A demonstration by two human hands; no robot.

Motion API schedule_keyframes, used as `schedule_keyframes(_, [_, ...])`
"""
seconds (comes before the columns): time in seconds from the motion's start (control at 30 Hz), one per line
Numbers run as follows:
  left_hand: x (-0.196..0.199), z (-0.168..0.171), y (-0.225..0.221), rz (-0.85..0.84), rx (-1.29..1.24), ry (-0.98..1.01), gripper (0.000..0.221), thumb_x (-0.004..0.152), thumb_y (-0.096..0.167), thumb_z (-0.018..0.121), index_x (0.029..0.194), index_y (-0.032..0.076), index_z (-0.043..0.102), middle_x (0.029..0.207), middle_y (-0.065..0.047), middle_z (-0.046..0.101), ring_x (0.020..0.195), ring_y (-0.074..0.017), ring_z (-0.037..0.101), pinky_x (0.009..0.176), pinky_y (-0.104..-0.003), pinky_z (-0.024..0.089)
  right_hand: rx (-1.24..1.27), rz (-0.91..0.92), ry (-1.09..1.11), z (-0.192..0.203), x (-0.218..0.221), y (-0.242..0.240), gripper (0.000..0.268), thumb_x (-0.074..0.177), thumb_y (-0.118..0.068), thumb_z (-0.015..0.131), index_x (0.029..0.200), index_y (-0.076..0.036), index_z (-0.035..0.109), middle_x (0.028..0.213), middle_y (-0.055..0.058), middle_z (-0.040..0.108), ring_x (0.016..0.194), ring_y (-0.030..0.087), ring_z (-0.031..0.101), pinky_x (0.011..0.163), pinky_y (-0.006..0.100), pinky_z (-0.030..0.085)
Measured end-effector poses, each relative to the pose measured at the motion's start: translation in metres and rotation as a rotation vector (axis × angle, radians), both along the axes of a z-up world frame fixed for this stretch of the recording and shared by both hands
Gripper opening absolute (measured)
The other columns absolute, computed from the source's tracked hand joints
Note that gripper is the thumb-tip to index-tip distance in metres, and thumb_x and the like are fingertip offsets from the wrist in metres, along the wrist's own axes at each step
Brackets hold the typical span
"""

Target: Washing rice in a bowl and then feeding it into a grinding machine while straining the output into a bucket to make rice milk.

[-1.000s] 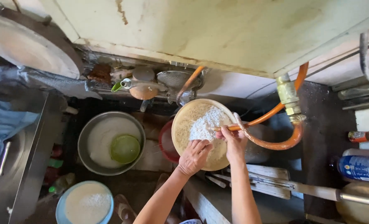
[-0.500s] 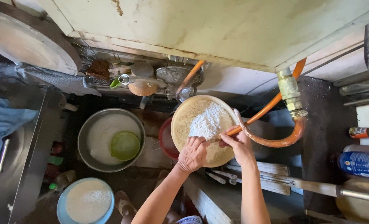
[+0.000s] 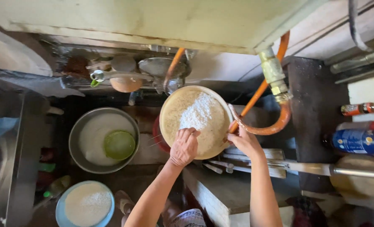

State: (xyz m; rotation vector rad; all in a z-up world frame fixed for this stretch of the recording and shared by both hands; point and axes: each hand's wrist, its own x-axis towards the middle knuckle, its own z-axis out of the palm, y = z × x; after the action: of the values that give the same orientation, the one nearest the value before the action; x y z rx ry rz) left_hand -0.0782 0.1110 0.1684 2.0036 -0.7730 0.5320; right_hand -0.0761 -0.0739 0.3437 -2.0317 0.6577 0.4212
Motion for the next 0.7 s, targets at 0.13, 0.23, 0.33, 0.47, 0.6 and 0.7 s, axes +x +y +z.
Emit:
schedule_keyframes(0.13, [0.000,-0.002,-0.002,0.021,0.011,-0.017,0.018,0.089,0.002,0.051,0.104,0.007,0.059,0.101,-0.012,0.059,0.090,-0.0315,0.061,0.076,-0.039,0.046,-0.237,0.041,-0.032,-0.073,-0.020,-0.041,0.024,0.073,-0.014,0.069,0.097,-0.012,0.064,0.080,0.011,0.068,0.077,0.027,0.073,0.071,0.039,0.060])
schedule_keyframes(0.23, [-0.001,-0.004,-0.003,0.044,0.033,-0.002,0.021,0.085,-0.001,0.054,0.104,0.008,0.060,0.097,-0.010,0.058,0.086,-0.0301,0.061,0.074,-0.037,0.047,-0.366,-0.013,-0.208,-0.091,-0.021,-0.042,0.015,0.075,-0.009,0.065,0.089,-0.007,0.062,0.076,0.013,0.065,0.077,0.030,0.069,0.074,0.041,0.056])
schedule_keyframes(0.33, [0.000,-0.004,-0.002,0.040,0.034,0.009,0.023,0.085,-0.001,0.055,0.105,0.009,0.059,0.097,-0.010,0.057,0.085,-0.0293,0.061,0.073,-0.037,0.047,-0.433,-0.135,-0.320,-0.111,-0.018,-0.043,0.016,0.081,-0.014,0.067,0.091,-0.006,0.058,0.085,0.019,0.068,0.089,0.039,0.070,0.085,0.048,0.054])
schedule_keyframes(0.47, [0.000,-0.002,-0.001,0.049,0.027,0.017,0.022,0.086,-0.001,0.055,0.106,0.009,0.059,0.097,-0.010,0.057,0.085,-0.0290,0.061,0.072,-0.037,0.047,-0.293,-0.224,-0.502,-0.094,-0.017,-0.036,0.018,0.079,-0.015,0.075,0.094,-0.007,0.067,0.089,0.012,0.068,0.097,0.027,0.068,0.091,0.039,0.052])
schedule_keyframes(0.6, [0.001,0.002,0.000,0.046,-0.007,0.057,0.024,0.088,-0.003,0.052,0.107,0.008,0.060,0.096,-0.010,0.056,0.083,-0.0301,0.060,0.071,-0.036,0.047,-0.318,-0.268,-0.333,-0.113,-0.035,-0.042,0.050,0.079,-0.022,0.080,0.120,0.002,0.063,0.094,0.022,0.070,0.091,0.034,0.069,0.083,0.046,0.054])
schedule_keyframes(0.7, [0.002,0.005,-0.001,0.036,-0.022,0.089,0.024,0.088,-0.003,0.052,0.107,0.009,0.061,0.094,-0.008,0.056,0.079,-0.0275,0.059,0.070,-0.035,0.047,-0.335,-0.204,-0.183,-0.138,-0.048,-0.044,0.033,0.081,-0.023,0.075,0.112,-0.012,0.073,0.095,0.012,0.075,0.097,0.030,0.071,0.083,0.040,0.056])
